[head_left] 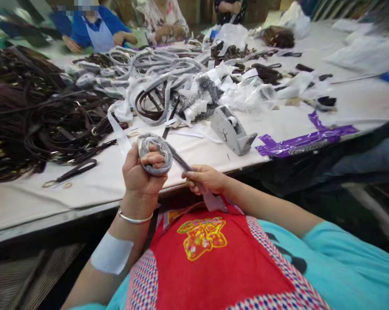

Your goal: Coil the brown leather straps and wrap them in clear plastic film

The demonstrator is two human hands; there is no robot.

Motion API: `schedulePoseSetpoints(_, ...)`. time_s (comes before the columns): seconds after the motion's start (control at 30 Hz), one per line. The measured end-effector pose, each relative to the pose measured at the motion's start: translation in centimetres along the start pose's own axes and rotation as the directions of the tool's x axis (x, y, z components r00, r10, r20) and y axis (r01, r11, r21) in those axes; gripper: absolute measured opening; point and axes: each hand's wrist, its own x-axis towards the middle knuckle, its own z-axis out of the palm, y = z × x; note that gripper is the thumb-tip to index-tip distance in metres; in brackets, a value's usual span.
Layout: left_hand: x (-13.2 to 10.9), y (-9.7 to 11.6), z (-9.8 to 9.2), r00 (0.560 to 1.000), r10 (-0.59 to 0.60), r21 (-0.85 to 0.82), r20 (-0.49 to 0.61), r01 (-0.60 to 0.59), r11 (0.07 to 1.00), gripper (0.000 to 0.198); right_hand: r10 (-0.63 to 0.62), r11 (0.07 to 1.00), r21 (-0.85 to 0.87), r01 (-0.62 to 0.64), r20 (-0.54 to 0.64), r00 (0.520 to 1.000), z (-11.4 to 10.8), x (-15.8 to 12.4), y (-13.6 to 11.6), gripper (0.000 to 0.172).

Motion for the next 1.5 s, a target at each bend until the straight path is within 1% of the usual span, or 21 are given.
schedulePoseSetpoints(0.2,0.0,-0.5,0.6,0.995,0.073,0.028,-0.075,-0.071,0.997,0.044,-0.03,0.995,-0.097,0.038,0.076,0.997,-1.0,-0.7,0.7,0.04)
schedulePoseSetpoints(0.3,-0.1,-0.4,0.8,0.992,0.08,0.02,-0.093,-0.079,0.997,0.043,-0.011,0.987,-0.158,0.02,0.06,0.998,-1.1,-0.9,0.7,0.041)
schedulePoseSetpoints(0.4,0.1,0.3,1.0,0.992,0.093,-0.004,-0.082,-0.094,0.996,0.04,0.019,0.988,-0.151,-0.018,0.006,1.0,-0.7,-1.1,0.5,0.039)
schedulePoseSetpoints(0.47,0.3,0.7,1.2,0.991,0.115,-0.012,-0.07,-0.116,0.993,0.039,0.004,0.989,-0.147,-0.007,-0.019,1.0,-0.4,-1.0,0.2,0.038)
schedulePoseSetpoints(0.6,0.3,1.6,1.8,0.981,0.183,0.006,-0.063,-0.183,0.983,0.038,-0.012,0.989,-0.147,0.011,-0.007,1.0,-0.3,-1.0,0.1,0.038)
schedulePoseSetpoints(0.7,-0.1,2.9,2.2,0.96,0.278,0.05,-0.04,-0.276,0.96,0.041,0.051,0.983,-0.178,-0.049,0.005,0.999,-1.1,-1.4,0.8,0.039)
schedulePoseSetpoints(0.8,-0.9,4.6,2.1,0.935,0.354,0.095,-0.002,-0.352,0.931,0.046,0.116,0.948,-0.293,-0.127,-0.056,0.992,-2.6,-2.5,2.3,0.041)
schedulePoseSetpoints(0.87,-1.6,5.6,1.9,0.924,0.381,0.121,0.021,-0.381,0.917,0.047,0.108,0.909,-0.388,-0.151,-0.13,0.986,-3.8,-3.4,3.3,0.041)
schedulePoseSetpoints(0.93,-2.4,5.9,1.5,0.927,0.374,0.146,0.029,-0.374,0.916,0.048,0.087,0.858,-0.483,-0.174,-0.197,0.977,-5.1,-4.4,4.3,0.038)
schedulePoseSetpoints(1.03,-3.3,5.1,0.8,0.95,0.313,0.205,0.014,-0.309,0.929,0.05,0.026,0.8,-0.571,-0.185,-0.276,0.961,-6.4,-5.6,4.7,0.031)
schedulePoseSetpoints(1.1,-3.6,3.9,0.4,0.971,0.24,0.27,-0.01,-0.228,0.935,0.045,-0.102,0.766,-0.63,-0.129,-0.318,0.943,-6.7,-6.0,3.7,0.026)
schedulePoseSetpoints(1.13,-3.8,3.1,0.2,0.98,0.197,0.306,-0.022,-0.18,0.935,0.042,-0.222,0.72,-0.691,-0.071,-0.326,0.919,-6.6,-6.1,2.9,0.024)
schedulePoseSetpoints(1.17,-3.9,2.3,0.2,0.988,0.154,0.339,-0.03,-0.134,0.931,0.038,-0.37,0.642,-0.766,0.003,-0.306,0.877,-6.3,-6.0,1.8,0.02)
schedulePoseSetpoints(1.2,-4.0,1.4,0.3,0.993,0.111,0.369,-0.03,-0.092,0.925,0.035,-0.522,0.531,-0.843,0.085,-0.246,0.817,-5.8,-5.7,0.5,0.018)
schedulePoseSetpoints(1.23,-4.2,0.6,0.4,0.997,0.071,0.392,-0.023,-0.057,0.918,0.032,-0.654,0.392,-0.905,0.164,-0.148,0.742,-5.2,-5.4,-0.8,0.019)
schedulePoseSetpoints(1.27,-4.3,-0.2,0.6,1.0,0.03,0.409,-0.01,-0.024,0.912,0.031,-0.743,0.245,-0.941,0.232,-0.028,0.669,-4.3,-4.9,-2.2,0.027)
schedulePoseSetpoints(1.33,-4.8,-1.7,1.0,0.998,-0.057,0.433,0.02,0.043,0.901,0.03,-0.798,-0.001,-0.942,0.335,0.203,0.567,-2.4,-3.6,-4.8,0.052)
schedulePoseSetpoints(1.4,-5.5,-2.9,1.4,0.989,-0.14,0.448,0.037,0.109,0.887,0.032,-0.77,-0.176,-0.893,0.414,0.387,0.507,-0.5,-2.2,-6.6,0.067)
schedulePoseSetpoints(1.43,-5.9,-3.3,1.5,0.984,-0.175,0.455,0.04,0.138,0.88,0.033,-0.745,-0.231,-0.86,0.456,0.457,0.486,0.4,-1.5,-7.1,0.066)
schedulePoseSetpoints(1.47,-6.2,-3.6,1.6,0.979,-0.2,0.457,0.042,0.159,0.875,0.035,-0.718,-0.252,-0.828,0.501,0.507,0.476,1.0,-0.9,-7.3,0.059)
schedulePoseSetpoints(1.5,-6.6,-3.7,1.7,0.976,-0.214,0.451,0.043,0.172,0.876,0.035,-0.703,-0.234,-0.809,0.54,0.524,0.481,1.4,-0.3,-7.2,0.047)
